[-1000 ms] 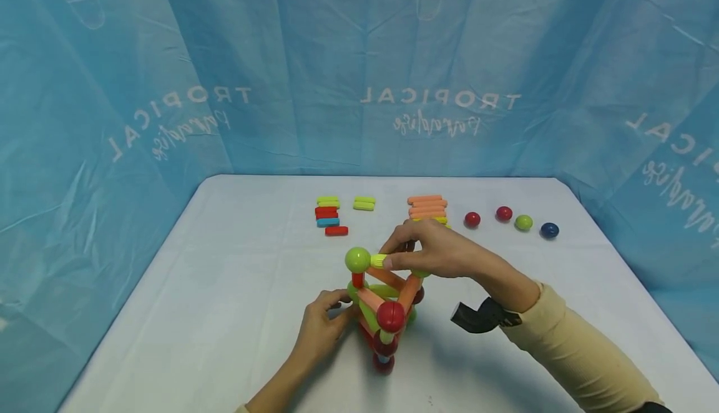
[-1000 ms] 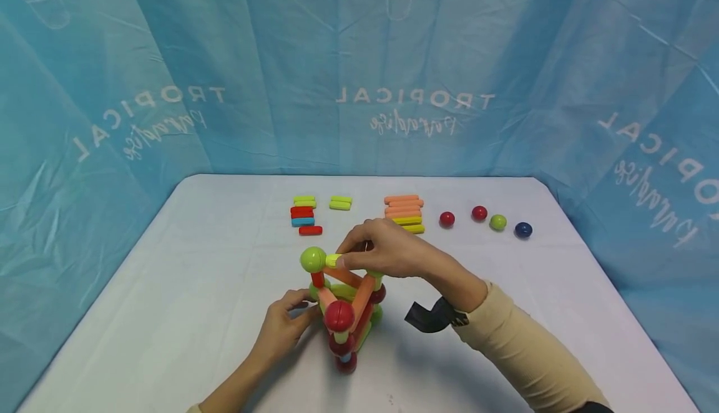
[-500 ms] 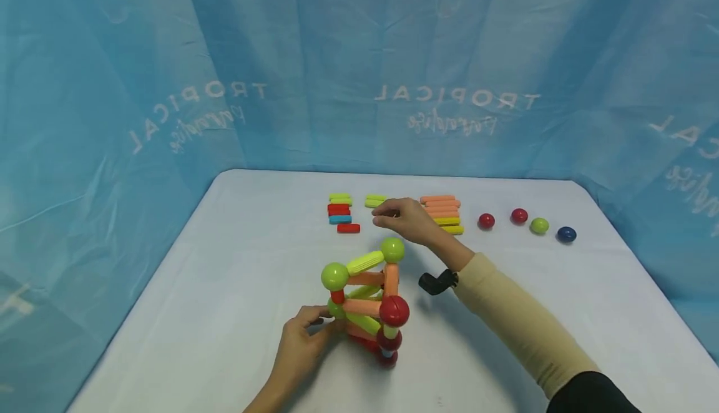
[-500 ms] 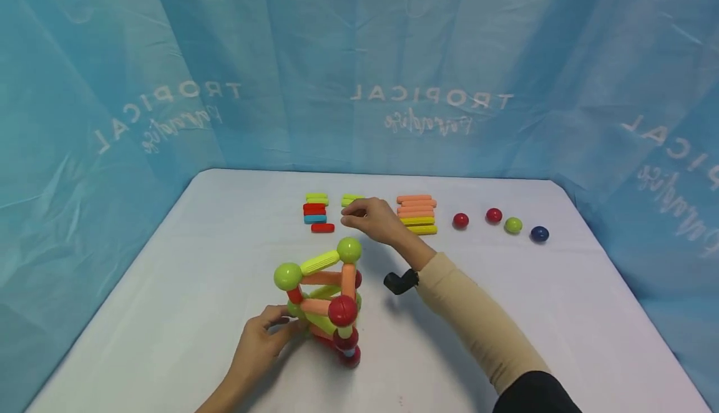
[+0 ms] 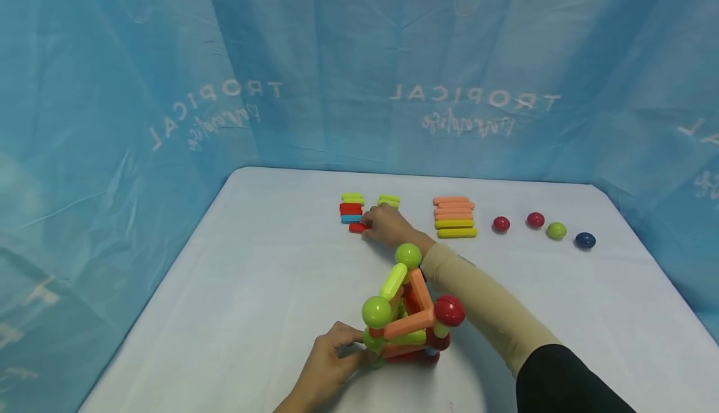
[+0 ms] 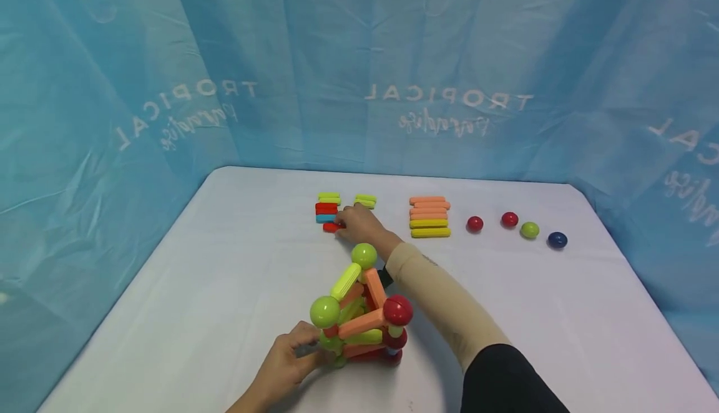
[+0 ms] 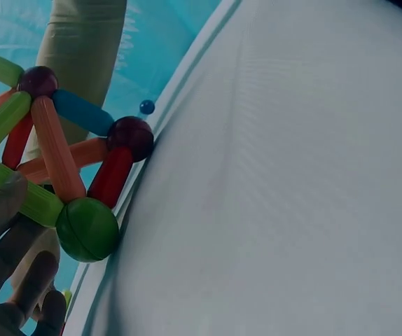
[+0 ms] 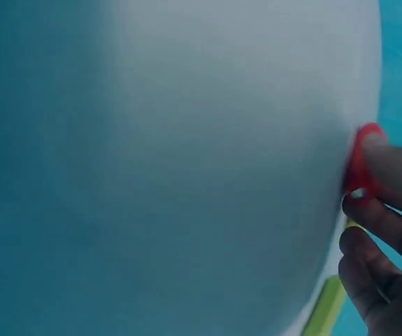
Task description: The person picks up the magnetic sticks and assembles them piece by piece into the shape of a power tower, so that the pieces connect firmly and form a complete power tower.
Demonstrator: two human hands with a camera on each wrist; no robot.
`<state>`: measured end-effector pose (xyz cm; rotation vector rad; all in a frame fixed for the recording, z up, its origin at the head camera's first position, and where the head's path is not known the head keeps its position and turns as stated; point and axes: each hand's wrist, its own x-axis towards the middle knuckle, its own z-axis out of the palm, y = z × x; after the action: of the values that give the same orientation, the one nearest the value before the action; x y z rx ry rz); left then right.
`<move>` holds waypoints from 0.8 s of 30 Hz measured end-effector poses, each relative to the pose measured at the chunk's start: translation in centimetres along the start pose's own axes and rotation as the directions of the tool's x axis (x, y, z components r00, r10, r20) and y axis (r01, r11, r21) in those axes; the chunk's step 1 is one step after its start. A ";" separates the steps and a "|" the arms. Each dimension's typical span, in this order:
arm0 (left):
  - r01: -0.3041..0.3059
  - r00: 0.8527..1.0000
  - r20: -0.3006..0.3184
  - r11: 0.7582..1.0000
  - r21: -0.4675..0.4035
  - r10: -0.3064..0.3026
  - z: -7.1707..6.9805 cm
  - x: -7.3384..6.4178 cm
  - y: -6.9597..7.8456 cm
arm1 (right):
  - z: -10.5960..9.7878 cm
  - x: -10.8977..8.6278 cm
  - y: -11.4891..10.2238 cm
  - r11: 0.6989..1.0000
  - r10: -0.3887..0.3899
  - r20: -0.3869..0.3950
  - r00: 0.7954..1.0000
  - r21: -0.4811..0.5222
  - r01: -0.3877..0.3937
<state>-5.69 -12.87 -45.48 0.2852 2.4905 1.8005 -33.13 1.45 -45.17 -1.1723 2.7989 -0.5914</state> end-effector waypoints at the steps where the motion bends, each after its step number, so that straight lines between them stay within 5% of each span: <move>1: -0.001 1.000 0.007 1.000 0.000 0.001 0.1 0.1 0.1 | 0.2 -0.1 0.3 1.000 -0.010 -0.002 1.000 -0.019 0.010; 4: -0.006 1.000 0.011 1.000 0.016 0.006 0.5 0.4 0.3 | 0.1 -0.7 0.6 0.999 0.048 0.002 0.999 0.018 -0.048; 7: -0.007 1.000 0.007 1.000 0.027 0.007 0.7 0.9 0.5 | -1.7 -2.1 0.3 0.958 0.184 -0.014 0.983 0.227 -0.176; 9: 0.000 1.000 0.002 0.999 0.033 0.000 0.8 1.2 0.5 | -3.4 -3.7 -0.2 0.865 0.287 -0.013 0.958 0.434 -0.254; 12: 0.010 1.000 -0.005 0.999 0.048 -0.009 1.1 1.8 0.3 | -6.0 -7.1 -0.5 0.685 0.354 -0.018 0.935 0.685 -0.246; 17: 0.010 1.000 -0.023 0.997 0.072 -0.009 1.4 2.3 0.2 | -9.1 -12.7 -1.4 0.386 0.393 0.024 0.919 0.903 -0.189; 20: 0.010 1.000 -0.025 0.997 0.078 -0.008 1.7 2.5 0.2 | -10.0 -15.8 -1.8 0.252 0.393 0.042 0.919 0.956 -0.151; 22: 0.011 1.000 -0.024 0.998 0.069 -0.009 2.0 2.6 0.2 | -10.4 -17.5 -2.2 0.225 0.395 0.048 0.917 0.963 -0.147; 24: 0.002 1.000 -0.026 0.998 0.060 -0.001 2.2 2.7 0.3 | -10.8 -19.1 -2.6 0.257 0.407 0.044 0.912 0.953 -0.161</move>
<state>-8.00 -10.17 -45.70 0.2643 2.5650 1.7424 -19.87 16.57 -36.15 -0.2815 1.8971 -2.0144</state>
